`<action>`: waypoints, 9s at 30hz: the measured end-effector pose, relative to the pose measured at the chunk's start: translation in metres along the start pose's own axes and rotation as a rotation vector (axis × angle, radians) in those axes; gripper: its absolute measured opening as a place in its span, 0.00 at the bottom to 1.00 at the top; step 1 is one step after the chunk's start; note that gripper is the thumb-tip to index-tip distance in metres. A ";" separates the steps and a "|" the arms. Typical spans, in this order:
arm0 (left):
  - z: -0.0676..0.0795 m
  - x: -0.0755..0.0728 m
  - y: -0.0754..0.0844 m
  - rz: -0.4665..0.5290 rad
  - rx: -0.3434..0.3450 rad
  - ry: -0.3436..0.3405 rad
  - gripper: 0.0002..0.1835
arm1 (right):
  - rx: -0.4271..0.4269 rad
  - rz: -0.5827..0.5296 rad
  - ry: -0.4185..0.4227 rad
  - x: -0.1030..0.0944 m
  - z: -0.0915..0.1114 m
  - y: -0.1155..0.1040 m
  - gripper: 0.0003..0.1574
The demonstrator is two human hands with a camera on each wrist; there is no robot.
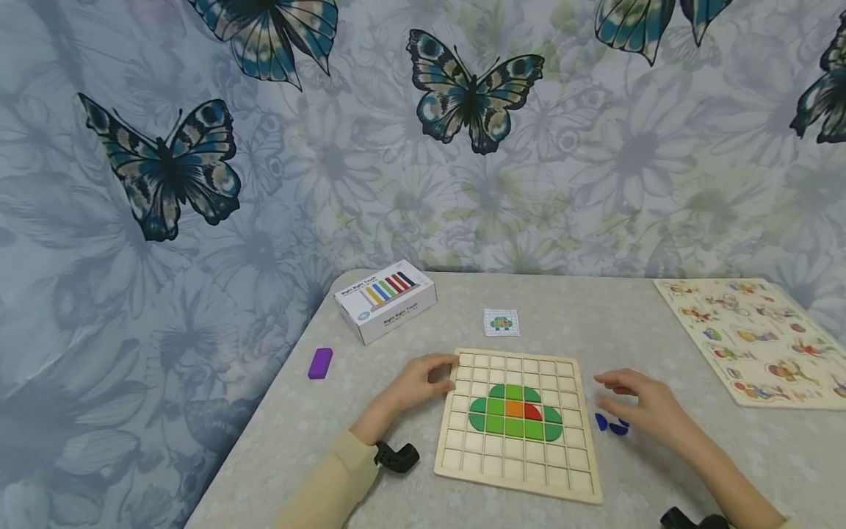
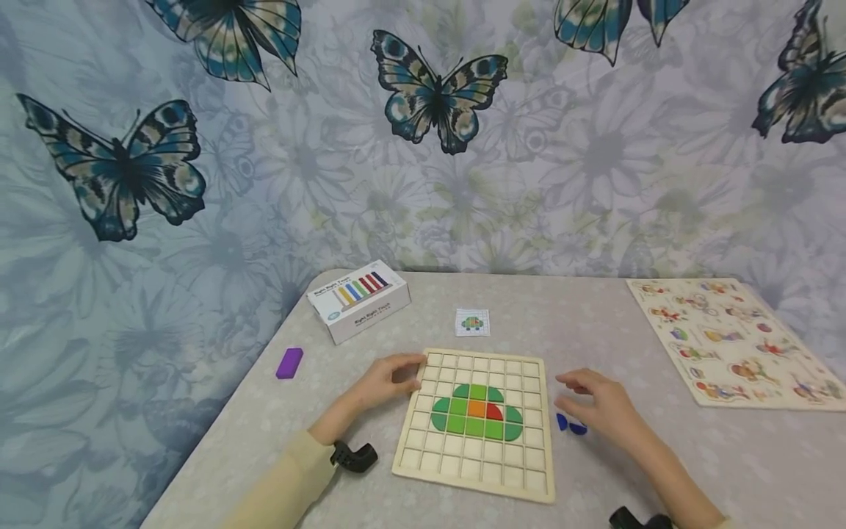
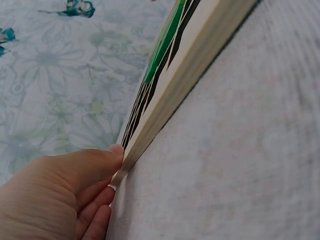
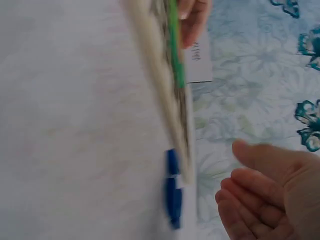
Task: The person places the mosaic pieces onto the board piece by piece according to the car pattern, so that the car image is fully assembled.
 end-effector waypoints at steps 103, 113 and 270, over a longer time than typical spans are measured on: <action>0.003 0.003 -0.001 -0.008 -0.051 0.005 0.25 | -0.055 0.052 0.126 0.004 0.029 0.031 0.17; 0.003 0.002 -0.002 -0.022 -0.051 -0.002 0.25 | -0.060 0.035 0.195 -0.001 0.021 -0.005 0.12; 0.004 -0.001 0.000 -0.059 -0.017 0.002 0.24 | 0.085 0.232 0.007 -0.008 0.041 -0.012 0.15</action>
Point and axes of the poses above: each hand's wrist, its own z-axis away from the middle knuckle, its own x-axis out of the palm, y = z × x, the point moved 5 cm from there along -z, towards the middle knuckle, and after that the axes turned 1 degree about x, right-handed, at the moved point
